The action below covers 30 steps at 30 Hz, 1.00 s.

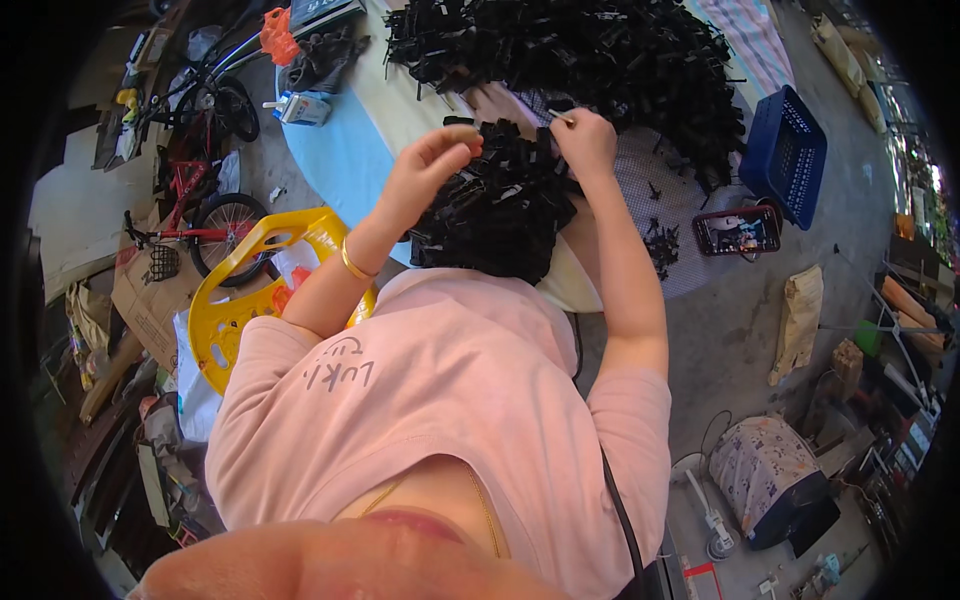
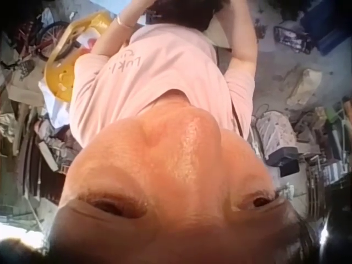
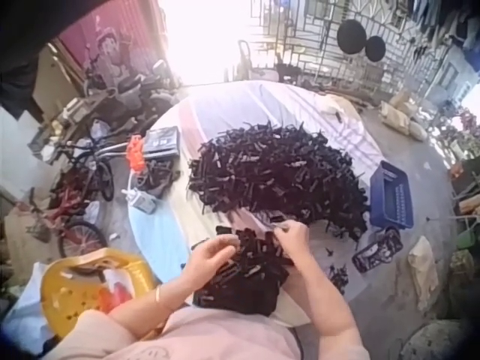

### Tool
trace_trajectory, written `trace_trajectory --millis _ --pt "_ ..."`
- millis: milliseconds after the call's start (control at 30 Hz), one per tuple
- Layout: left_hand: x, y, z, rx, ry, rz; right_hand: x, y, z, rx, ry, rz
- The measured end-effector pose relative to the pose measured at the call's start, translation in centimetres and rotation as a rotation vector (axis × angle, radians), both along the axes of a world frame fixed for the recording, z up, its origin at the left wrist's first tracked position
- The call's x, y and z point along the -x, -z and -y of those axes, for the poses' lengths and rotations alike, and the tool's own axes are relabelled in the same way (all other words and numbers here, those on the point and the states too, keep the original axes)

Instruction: Manually assembling small black plastic components at a workstation.

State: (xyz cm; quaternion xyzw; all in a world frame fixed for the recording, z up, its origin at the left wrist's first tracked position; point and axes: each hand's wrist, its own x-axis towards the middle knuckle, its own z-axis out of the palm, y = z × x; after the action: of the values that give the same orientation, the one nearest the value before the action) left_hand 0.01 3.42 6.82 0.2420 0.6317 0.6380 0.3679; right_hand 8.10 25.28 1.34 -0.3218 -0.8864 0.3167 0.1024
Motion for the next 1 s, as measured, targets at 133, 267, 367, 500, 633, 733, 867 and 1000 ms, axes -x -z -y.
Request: trace_trajectory --millis 133,267,367,500,633,733,867,1000 --pt "1.4 -0.3 -1.7 -0.076 0.027 0.635 -2.9 -4.0 3.0 0.551 0.053 -0.197" --pt "1.8 0.4 -3.2 -0.255 0.271 0.869 -4.7 -6.6 6.0 0.91 -0.062 -0.386" --pt "1.6 -0.5 -3.2 -0.359 0.381 0.869 -5.9 -7.2 5.8 0.826 -0.189 -0.31" --pt "0.7 -1.6 -2.6 -0.293 0.279 0.837 -6.2 -8.8 7.1 0.631 -0.193 -0.274" --pt "-0.4 -2.6 -2.1 -0.305 0.172 0.649 -6.2 -9.0 7.8 0.717 0.046 -0.525" --pt "-1.0 -3.2 -1.8 -0.276 0.194 0.463 -5.6 -10.5 8.4 0.925 -0.086 -0.494" --pt "-1.6 -4.5 -1.6 -0.164 0.136 0.174 -5.2 -10.2 8.4 0.805 -0.078 -0.415" --pt "-2.2 -5.3 -1.4 -0.155 0.066 0.133 -5.3 -10.1 8.6 0.679 -0.128 -0.419"
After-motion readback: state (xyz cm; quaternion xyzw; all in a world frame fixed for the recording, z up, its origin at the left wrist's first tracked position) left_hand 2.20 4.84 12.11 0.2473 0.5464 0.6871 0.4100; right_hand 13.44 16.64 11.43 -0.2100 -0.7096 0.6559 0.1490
